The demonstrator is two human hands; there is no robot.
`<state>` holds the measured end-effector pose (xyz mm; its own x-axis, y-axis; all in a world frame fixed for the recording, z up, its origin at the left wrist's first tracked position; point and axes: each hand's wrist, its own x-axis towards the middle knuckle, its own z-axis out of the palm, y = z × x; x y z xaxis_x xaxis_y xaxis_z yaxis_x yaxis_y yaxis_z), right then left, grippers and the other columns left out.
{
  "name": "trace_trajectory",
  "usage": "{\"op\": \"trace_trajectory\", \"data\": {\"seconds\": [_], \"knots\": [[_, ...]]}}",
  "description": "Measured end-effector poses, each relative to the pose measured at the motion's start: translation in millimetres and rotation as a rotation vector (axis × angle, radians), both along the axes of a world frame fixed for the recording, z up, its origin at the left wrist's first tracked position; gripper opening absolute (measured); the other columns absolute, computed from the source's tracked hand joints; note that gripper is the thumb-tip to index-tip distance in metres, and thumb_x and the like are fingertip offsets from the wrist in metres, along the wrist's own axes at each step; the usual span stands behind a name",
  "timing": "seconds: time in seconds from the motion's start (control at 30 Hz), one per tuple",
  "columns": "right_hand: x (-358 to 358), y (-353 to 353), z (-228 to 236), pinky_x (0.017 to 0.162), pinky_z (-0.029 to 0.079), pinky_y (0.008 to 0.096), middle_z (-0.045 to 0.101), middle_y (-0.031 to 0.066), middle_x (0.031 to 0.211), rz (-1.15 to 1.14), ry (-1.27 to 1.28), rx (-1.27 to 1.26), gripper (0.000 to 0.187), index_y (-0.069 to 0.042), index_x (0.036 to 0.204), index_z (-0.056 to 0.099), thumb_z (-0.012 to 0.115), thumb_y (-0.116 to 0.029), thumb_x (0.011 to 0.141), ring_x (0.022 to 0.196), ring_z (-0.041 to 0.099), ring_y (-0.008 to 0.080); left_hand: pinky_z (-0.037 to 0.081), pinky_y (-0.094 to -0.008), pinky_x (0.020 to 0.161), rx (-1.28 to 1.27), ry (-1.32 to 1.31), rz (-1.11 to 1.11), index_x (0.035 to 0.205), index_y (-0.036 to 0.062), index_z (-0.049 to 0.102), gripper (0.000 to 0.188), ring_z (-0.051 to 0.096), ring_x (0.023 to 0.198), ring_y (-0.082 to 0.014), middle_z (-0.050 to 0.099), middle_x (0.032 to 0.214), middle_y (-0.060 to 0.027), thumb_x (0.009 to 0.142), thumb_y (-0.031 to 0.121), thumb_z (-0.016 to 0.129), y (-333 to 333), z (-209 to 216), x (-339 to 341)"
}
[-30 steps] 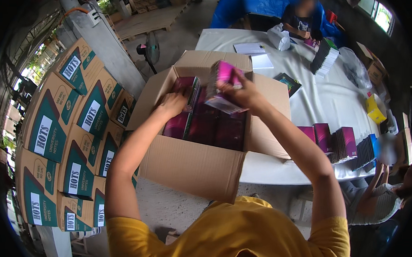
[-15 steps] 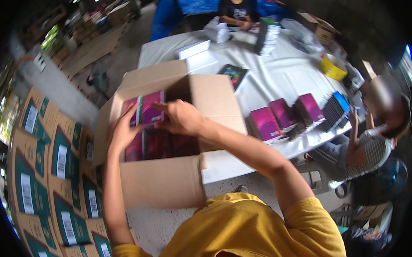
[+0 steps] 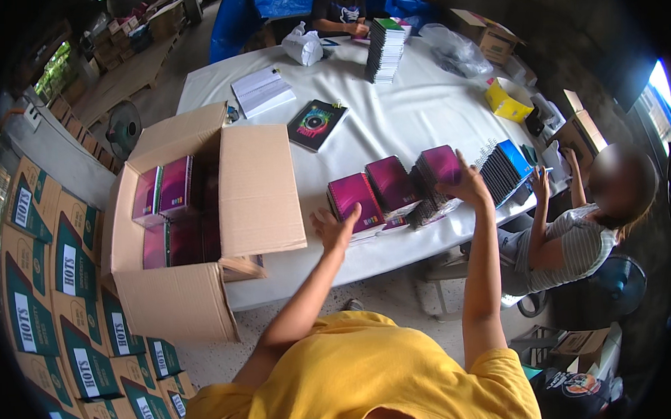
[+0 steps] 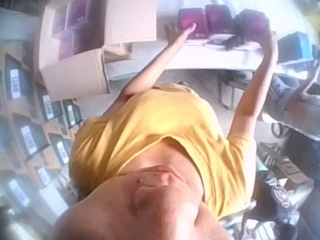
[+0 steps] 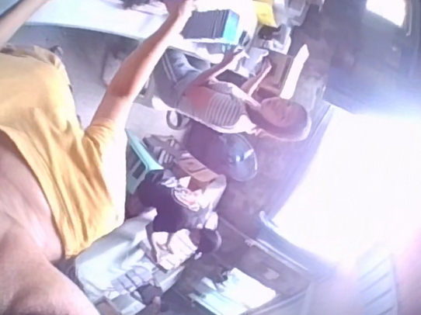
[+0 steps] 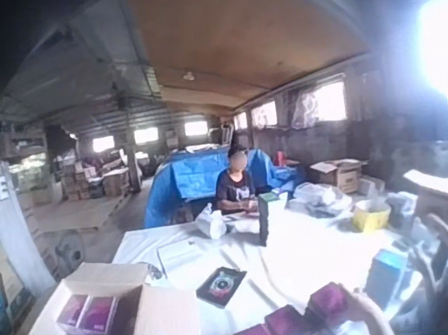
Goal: The person packs notebooks from a large stack into a cardboard box, seals the box with a tape dispenser, and writes on the side of the box using a marker.
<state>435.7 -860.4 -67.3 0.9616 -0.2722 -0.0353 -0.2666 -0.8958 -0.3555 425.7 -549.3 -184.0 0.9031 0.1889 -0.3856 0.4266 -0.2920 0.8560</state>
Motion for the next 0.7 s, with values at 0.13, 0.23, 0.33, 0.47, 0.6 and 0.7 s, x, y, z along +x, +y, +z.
{"op": "trace_trajectory", "data": {"seconds": [0.13, 0.23, 0.33, 0.47, 0.6, 0.7], "knots": [[6.7, -6.9, -41.4, 0.098, 0.042, 0.0496, 0.052, 0.0301, 0.118, 0.055, -0.083, -0.021, 0.114, -0.021, 0.152, 0.021, 0.079, -0.057, 0.061, 0.116, 0.048, 0.0483, 0.029, -0.0534, 0.109, 0.143, -0.269, -0.15, 0.147, 0.0007, 0.022, 0.105, 0.023, 0.136, -0.0496, 0.019, 0.149, -0.0315, 0.07, 0.049, 0.075, -17.4, -2.0, 8.5], [4.4, 0.6, -41.1, 0.095, 0.044, 0.0495, 0.054, 0.0295, 0.113, -0.007, -0.154, -0.016, 0.11, -0.025, 0.151, 0.022, 0.079, -0.054, 0.061, 0.113, 0.05, 0.0487, 0.033, -0.0485, 0.108, -0.005, -0.553, -0.109, 0.148, 0.0031, 0.02, 0.102, 0.036, 0.131, -0.0447, 0.033, 0.143, -0.0297, 0.069, 0.028, 0.08, -29.9, 22.9, -4.6], [-1.1, 8.3, -25.4, 0.09, 0.048, 0.0457, 0.058, 0.0242, 0.111, -0.002, -0.236, 0.01, 0.099, -0.024, 0.147, 0.035, 0.08, -0.048, 0.061, 0.105, 0.058, 0.0416, 0.034, -0.043, 0.108, 0.194, -0.76, -0.085, 0.151, 0.006, 0.01, 0.109, 0.046, 0.125, -0.036, 0.045, 0.137, -0.0233, 0.068, 0.009, 0.08, -28.9, 74.2, -33.6], [-14.5, -8.2, -32.5, 0.09, 0.052, 0.0412, 0.059, 0.0176, 0.125, 0.045, -0.517, 1.119, 0.075, -0.006, 0.143, 0.04, 0.066, -0.034, 0.078, 0.103, 0.064, 0.0324, 0.04, -0.0348, 0.101, -0.836, -0.612, -0.2, 0.153, 0.0119, 0.015, 0.092, 0.053, 0.113, -0.0194, 0.052, 0.131, -0.0134, 0.078, 0.004, 0.068, 4.1, 150.6, -57.1], [-28.2, 47.0, -19.2, 0.096, 0.045, 0.0568, 0.052, 0.021, 0.133, 0.423, -0.304, 2.276, 0.077, -0.007, 0.143, 0.039, 0.048, -0.058, 0.086, 0.114, 0.056, 0.039, 0.034, -0.0443, 0.11, -1.476, -0.372, -0.123, 0.14, 0.0019, 0.041, 0.064, 0.05, 0.124, -0.03, 0.051, 0.137, -0.0143, 0.082, 0.02, 0.063, 97.8, 168.2, -87.8], [-20.4, 94.4, -4.7, 0.1, 0.042, 0.0553, 0.048, 0.0228, 0.137, 0.65, -0.199, 2.349, 0.082, -0.005, 0.142, 0.041, 0.049, -0.063, 0.085, 0.12, 0.052, 0.0414, 0.046, -0.0497, 0.097, -1.365, -0.821, 0.133, 0.135, -0.0023, 0.045, 0.055, 0.06, 0.11, -0.0338, 0.057, 0.126, -0.0208, 0.091, 0.029, 0.048, 157.8, 198.3, -116.1]]}}
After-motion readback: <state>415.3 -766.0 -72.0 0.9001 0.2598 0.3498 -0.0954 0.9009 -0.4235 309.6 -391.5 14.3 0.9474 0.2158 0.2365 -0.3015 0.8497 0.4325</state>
